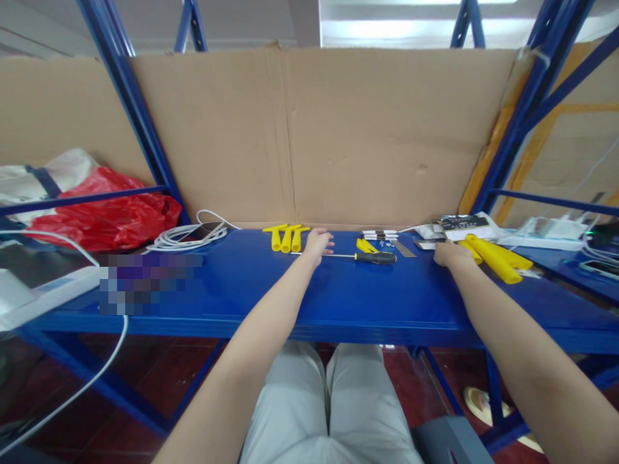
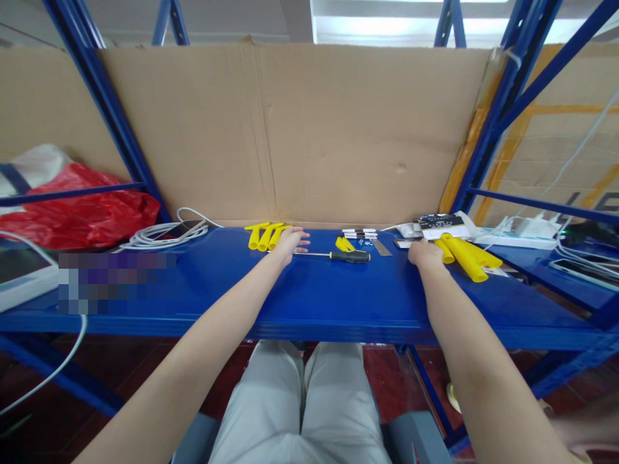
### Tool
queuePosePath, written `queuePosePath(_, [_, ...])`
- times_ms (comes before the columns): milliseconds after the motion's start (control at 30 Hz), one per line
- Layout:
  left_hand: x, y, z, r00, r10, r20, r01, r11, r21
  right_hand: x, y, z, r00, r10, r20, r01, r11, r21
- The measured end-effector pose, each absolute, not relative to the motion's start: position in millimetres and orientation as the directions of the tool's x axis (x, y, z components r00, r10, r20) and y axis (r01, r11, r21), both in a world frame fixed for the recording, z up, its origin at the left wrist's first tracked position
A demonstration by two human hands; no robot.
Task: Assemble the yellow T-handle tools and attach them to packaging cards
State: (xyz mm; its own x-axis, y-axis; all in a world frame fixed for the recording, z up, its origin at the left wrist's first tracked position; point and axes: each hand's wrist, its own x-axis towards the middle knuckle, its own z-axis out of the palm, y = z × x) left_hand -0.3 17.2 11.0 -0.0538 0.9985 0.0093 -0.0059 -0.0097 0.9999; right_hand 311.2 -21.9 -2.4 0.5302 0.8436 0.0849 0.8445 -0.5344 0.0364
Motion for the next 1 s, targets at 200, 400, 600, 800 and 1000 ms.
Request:
queuePosePath(200, [1, 19, 10, -0.046, 0.998, 0.046, 0.084, -0.042, 0.996, 311, -25, -7, 0.561, 0.811, 0.168, 0.82, -0.572, 0.019])
queuePosePath(400, [0, 28, 0, 0.039, 0.974, 0.224, 0.461, -0.217, 0.86, 309, -26, -6, 0.561, 0.811, 0.167, 0.824, -0.566, -0.018])
queuePosePath(600, [0, 30, -8, 0.26, 0.877, 0.404, 0.769, -0.441, 0.462, 315, -22, -8, 0.567, 0.807, 0.163, 0.821, -0.569, -0.042])
queuePosePath(800, [-13, 24, 2, 0.111, 0.899, 0.423, 0.916, -0.258, 0.307, 311, -24, -7, 0.564, 0.809, 0.166, 0.823, -0.568, -0.024])
queuePosePath(1000, [-34, 26, 2, -0.152, 0.929, 0.336, 0.963, 0.063, 0.262, 302, -29, -3, 0.515, 0.827, 0.226, 0.841, -0.538, 0.05])
